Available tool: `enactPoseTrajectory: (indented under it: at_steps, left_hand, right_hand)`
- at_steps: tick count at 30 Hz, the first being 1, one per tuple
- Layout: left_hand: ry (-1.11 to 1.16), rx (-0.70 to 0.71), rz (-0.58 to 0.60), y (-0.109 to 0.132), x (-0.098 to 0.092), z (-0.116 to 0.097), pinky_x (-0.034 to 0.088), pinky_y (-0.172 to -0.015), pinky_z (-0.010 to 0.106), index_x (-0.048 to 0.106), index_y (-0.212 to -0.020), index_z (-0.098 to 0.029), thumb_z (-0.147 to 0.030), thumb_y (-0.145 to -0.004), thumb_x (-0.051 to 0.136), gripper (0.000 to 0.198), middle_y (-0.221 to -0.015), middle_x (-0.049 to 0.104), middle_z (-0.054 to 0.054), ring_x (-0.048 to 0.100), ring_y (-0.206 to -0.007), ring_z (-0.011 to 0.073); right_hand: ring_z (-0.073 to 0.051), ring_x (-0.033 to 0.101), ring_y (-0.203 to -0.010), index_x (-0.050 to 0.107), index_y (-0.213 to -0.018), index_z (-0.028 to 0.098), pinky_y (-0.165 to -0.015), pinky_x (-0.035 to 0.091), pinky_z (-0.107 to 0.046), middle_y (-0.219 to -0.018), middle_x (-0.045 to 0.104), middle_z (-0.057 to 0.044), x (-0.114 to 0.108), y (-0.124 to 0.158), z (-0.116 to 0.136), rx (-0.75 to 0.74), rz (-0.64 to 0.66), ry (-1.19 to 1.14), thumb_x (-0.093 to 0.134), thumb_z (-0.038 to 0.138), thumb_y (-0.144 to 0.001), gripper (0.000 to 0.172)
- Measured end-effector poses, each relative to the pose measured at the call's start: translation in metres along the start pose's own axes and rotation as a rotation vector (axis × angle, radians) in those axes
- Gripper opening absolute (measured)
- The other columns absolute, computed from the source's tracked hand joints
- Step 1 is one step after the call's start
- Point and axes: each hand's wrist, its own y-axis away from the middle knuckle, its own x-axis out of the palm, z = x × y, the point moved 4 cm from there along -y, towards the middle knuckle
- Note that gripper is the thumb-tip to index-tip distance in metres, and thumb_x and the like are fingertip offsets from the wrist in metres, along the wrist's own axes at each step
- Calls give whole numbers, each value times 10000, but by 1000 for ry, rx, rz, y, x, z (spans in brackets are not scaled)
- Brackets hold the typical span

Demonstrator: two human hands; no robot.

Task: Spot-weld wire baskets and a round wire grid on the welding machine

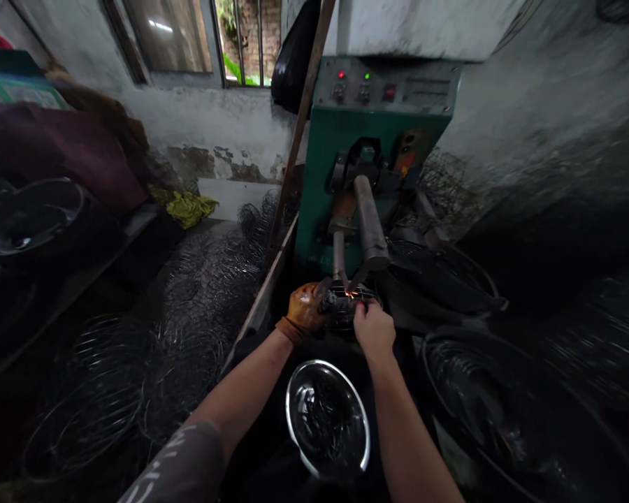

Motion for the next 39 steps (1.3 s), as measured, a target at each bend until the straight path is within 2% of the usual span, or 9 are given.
enactPoseTrajectory:
  at_steps: [10,19,22,24,26,28,32,36,39]
  left_hand:
    - [-61,28,36,-10,-5,-21,506,-1035,470,576,-1411,-172,-470,-731,691,751,-1306,672,138,620,-1205,325]
    - [-52,32,54,-15,-4,-31,476,-1071,463,573,-1399,-178,-496,-809,643,673,-1327,660,128,608,-1221,315]
    - [-43,-49,8,-1,-11,-19,451,-1117,482,464,-1502,-162,-521,-724,733,898,-1443,581,156,549,-1314,340]
    - [-36,-191,43,11,-14,-5,486,-1090,479,417,-1531,-157,-498,-671,782,994,-1450,573,173,565,-1301,352]
    - [-41,-340,120,20,-14,8,540,-1019,455,481,-1474,-158,-445,-678,784,898,-1350,645,166,635,-1201,344]
    - [-52,-387,161,23,-15,15,563,-976,432,563,-1387,-163,-399,-712,759,742,-1248,696,142,673,-1123,328]
    - [-35,-248,109,18,-19,10,540,-1033,438,552,-1411,-151,-369,-718,740,751,-1314,668,138,641,-1198,323]
    - [21,-119,59,11,-16,2,495,-1100,458,497,-1475,-150,-425,-723,728,834,-1390,625,139,592,-1278,318]
    - [34,-108,55,6,-8,-1,485,-1106,482,506,-1474,-143,-439,-711,726,847,-1379,629,147,595,-1269,328]
  right_hand:
    - [-292,721,-1009,631,-1328,103,-865,517,-334,-1039,735,-179,0,-7,-18,49,-12,-35,404,282,-1090,374]
    - [-286,719,-995,666,-1255,93,-836,508,-318,-1022,738,-177,5,-14,-26,46,-33,-17,429,263,-1081,339]
    - [-288,716,-993,680,-1222,83,-807,499,-308,-1026,738,-179,2,-11,-29,29,-23,-18,424,258,-1082,341]
    - [-295,718,-967,687,-1212,88,-772,492,-308,-1003,741,-176,-1,-3,-26,25,-19,-2,430,289,-1085,349]
    - [-292,721,-934,692,-1204,107,-745,487,-306,-980,743,-168,-5,9,-15,-5,-27,10,434,333,-1090,361]
    - [-283,722,-922,682,-1222,116,-738,486,-300,-978,746,-161,-6,21,4,-77,-13,11,447,349,-1092,355]
    - [-275,727,-926,621,-1313,90,-750,497,-301,-994,746,-170,-1,28,29,-121,29,27,475,289,-1083,337]
    - [-294,724,-962,639,-1270,95,-795,512,-328,-1012,737,-182,0,14,17,-58,-9,7,435,278,-1091,328]
    - [-307,720,-984,649,-1247,103,-822,519,-347,-1009,731,-186,-2,5,4,-8,-15,-12,431,285,-1084,327]
